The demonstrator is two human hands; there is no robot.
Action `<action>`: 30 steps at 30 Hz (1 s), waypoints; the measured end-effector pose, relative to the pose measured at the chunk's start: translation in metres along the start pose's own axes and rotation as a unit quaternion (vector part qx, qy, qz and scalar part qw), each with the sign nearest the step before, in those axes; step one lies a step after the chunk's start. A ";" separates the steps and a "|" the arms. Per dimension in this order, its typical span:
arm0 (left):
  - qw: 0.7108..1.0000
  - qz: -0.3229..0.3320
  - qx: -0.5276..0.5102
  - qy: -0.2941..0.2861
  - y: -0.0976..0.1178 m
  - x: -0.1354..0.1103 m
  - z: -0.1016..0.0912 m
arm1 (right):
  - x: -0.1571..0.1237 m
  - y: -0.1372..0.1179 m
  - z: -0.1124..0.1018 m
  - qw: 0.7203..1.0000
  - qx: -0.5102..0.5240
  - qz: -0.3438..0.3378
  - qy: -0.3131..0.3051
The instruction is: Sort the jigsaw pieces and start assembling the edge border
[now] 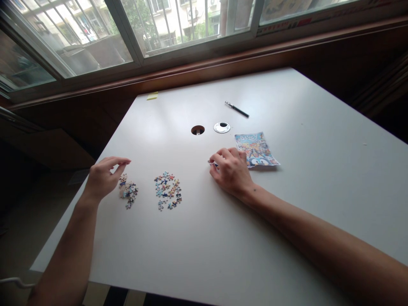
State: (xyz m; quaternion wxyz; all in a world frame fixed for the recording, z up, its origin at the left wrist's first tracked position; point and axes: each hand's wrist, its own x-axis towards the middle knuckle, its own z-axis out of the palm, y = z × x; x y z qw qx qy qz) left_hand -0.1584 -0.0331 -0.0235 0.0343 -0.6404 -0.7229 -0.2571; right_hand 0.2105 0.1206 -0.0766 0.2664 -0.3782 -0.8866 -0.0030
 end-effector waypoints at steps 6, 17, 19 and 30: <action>0.986 -0.100 0.133 -0.023 -0.014 -0.004 -0.009 | 0.001 0.000 0.000 1.000 0.000 0.001 0.000; 0.973 -0.148 0.104 -0.142 -0.014 -0.005 -0.002 | 0.001 -0.002 -0.001 1.000 -0.001 0.002 0.001; 0.968 -0.172 0.098 -0.152 -0.013 -0.005 -0.001 | 0.001 -0.001 -0.001 1.000 -0.001 0.000 0.002; 0.971 -0.165 0.114 -0.129 -0.001 -0.004 0.000 | 0.000 0.000 0.000 1.000 0.005 -0.005 0.009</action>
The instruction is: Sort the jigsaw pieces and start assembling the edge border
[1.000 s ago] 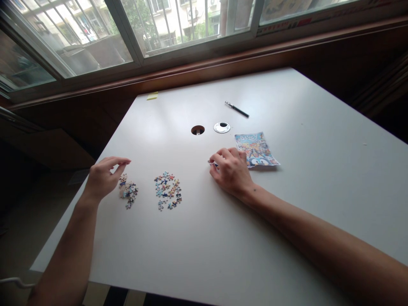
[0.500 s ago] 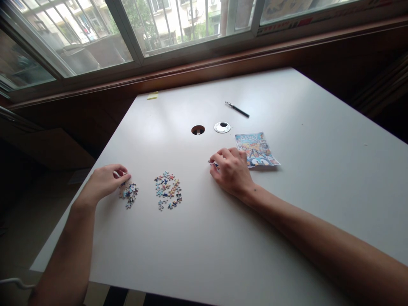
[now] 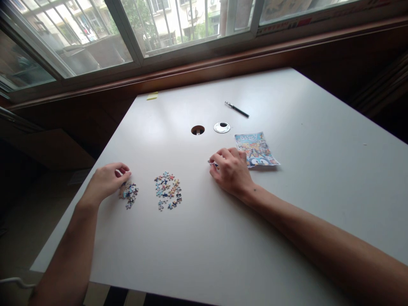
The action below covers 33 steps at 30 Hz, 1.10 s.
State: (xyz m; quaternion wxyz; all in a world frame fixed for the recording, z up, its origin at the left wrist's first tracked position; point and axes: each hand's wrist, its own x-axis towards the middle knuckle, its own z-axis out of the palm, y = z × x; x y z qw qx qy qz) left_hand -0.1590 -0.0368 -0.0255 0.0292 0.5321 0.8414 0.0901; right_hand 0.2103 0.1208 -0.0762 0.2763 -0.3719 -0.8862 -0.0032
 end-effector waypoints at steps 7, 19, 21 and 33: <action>0.997 0.041 -0.046 0.051 0.005 0.000 0.004 | 0.000 -0.001 0.000 1.000 -0.002 -0.008 0.014; 0.966 0.134 -0.192 0.107 0.029 -0.004 0.016 | 0.001 -0.003 -0.004 0.998 0.000 -0.044 0.053; 0.956 0.162 -0.222 0.104 0.032 -0.005 0.018 | 0.001 -0.004 -0.005 0.997 0.001 -0.049 0.061; 0.890 0.222 -0.400 0.002 0.055 -0.015 0.022 | 0.002 -0.006 -0.011 0.987 0.003 -0.136 0.091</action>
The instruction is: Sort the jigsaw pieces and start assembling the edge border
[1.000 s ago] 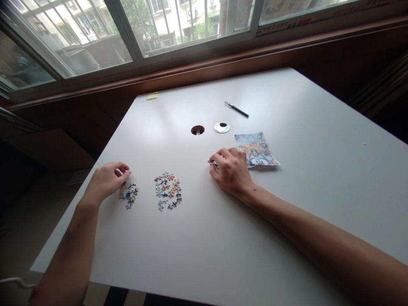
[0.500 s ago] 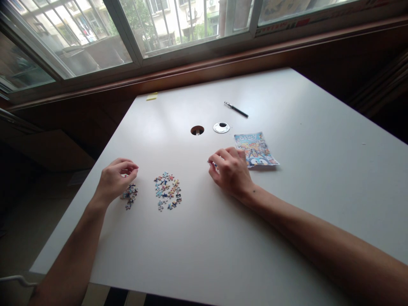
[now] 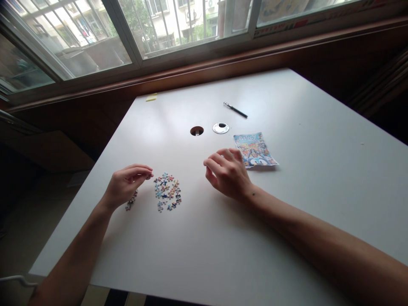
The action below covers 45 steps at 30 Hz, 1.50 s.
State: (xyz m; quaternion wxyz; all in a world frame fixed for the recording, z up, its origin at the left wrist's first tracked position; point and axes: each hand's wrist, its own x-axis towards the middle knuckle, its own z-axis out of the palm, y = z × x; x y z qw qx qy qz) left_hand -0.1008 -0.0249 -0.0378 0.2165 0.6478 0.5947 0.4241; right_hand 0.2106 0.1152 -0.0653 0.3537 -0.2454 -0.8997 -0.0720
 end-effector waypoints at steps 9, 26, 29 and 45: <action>0.996 -0.024 -0.082 -0.036 0.010 -0.004 0.011 | -0.006 -0.001 -0.006 0.996 0.081 -0.007 -0.023; 0.977 0.096 -0.108 -0.156 0.046 -0.011 0.049 | 0.005 -0.031 -0.015 0.954 0.207 -0.211 -0.058; 0.973 0.102 -0.115 -0.171 0.048 -0.013 0.054 | 0.005 -0.034 -0.015 0.950 0.212 -0.221 -0.062; 0.968 0.105 -0.119 -0.193 0.052 -0.011 0.057 | 0.007 -0.037 -0.014 0.938 0.216 -0.257 -0.089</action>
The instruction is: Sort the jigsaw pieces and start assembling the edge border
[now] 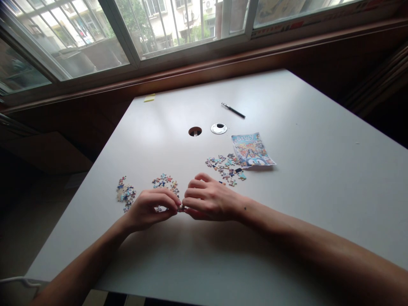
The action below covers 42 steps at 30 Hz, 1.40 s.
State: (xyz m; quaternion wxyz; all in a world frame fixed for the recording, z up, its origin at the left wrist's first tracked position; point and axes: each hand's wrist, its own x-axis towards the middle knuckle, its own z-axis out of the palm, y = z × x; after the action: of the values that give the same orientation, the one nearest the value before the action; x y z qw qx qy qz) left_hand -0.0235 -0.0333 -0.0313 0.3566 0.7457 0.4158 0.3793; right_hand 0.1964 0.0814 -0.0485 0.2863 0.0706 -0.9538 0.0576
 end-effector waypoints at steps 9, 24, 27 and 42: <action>0.995 -0.045 0.011 0.092 -0.007 -0.008 -0.007 | -0.010 0.011 0.000 0.992 -0.054 0.106 0.035; 0.975 -0.091 0.019 0.203 -0.018 -0.013 -0.019 | -0.032 0.050 -0.007 0.931 -0.138 0.338 0.032; 0.975 -0.089 0.021 0.202 -0.019 -0.014 -0.019 | -0.030 0.051 -0.011 0.939 -0.133 0.316 -0.008; 0.976 -0.084 0.028 0.198 -0.019 -0.014 -0.020 | -0.032 0.050 -0.014 0.940 -0.155 0.292 -0.083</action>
State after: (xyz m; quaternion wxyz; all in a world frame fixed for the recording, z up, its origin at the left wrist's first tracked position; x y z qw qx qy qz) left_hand -0.0525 -0.0343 -0.0426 0.2768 0.6279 0.5495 0.4767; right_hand 0.2217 0.1361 -0.0581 0.1841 -0.2516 -0.9500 -0.0155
